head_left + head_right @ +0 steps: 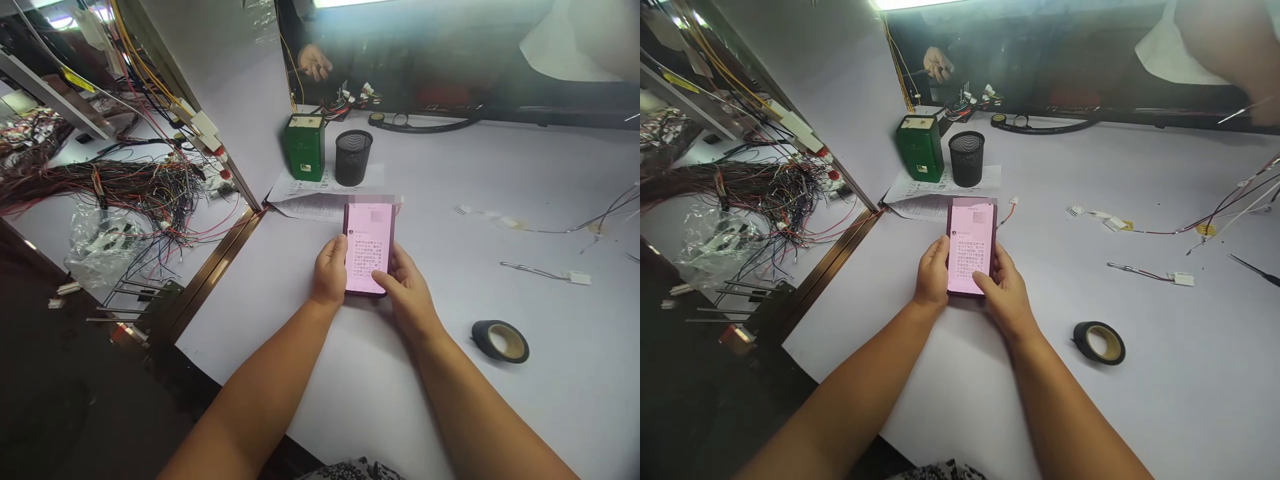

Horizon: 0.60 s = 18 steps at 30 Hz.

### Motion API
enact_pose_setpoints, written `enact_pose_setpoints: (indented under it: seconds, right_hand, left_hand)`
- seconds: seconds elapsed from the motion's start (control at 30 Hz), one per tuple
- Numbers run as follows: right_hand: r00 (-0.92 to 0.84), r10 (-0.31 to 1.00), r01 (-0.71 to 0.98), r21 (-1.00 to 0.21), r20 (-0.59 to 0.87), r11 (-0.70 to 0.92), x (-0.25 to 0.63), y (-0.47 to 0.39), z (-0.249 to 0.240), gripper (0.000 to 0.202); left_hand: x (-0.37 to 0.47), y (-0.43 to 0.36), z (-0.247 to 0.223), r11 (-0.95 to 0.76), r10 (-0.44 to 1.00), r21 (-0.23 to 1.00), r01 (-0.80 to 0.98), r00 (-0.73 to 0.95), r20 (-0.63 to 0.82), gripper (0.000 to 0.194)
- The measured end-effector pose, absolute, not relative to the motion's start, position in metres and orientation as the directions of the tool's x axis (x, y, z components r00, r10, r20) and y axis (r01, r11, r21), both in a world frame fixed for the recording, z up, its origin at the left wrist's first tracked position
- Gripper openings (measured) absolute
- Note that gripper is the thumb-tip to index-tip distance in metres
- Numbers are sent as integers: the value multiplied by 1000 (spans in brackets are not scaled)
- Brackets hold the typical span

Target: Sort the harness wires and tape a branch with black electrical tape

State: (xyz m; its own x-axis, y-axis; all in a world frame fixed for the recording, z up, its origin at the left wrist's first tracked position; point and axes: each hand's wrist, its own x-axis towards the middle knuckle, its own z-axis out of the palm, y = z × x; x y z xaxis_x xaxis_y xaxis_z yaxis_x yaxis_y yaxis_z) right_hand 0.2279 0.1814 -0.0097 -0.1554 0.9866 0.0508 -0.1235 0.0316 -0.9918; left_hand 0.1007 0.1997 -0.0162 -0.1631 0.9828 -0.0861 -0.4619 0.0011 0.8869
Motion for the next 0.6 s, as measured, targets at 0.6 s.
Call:
enact_pose_setpoints:
  seconds: [0.6]
  right_hand:
    - [-152, 987, -124, -992, 52, 33, 228, 182, -11, 62]
  left_hand:
    - [101, 200, -16, 4, 982, 881, -473, -166, -94, 37]
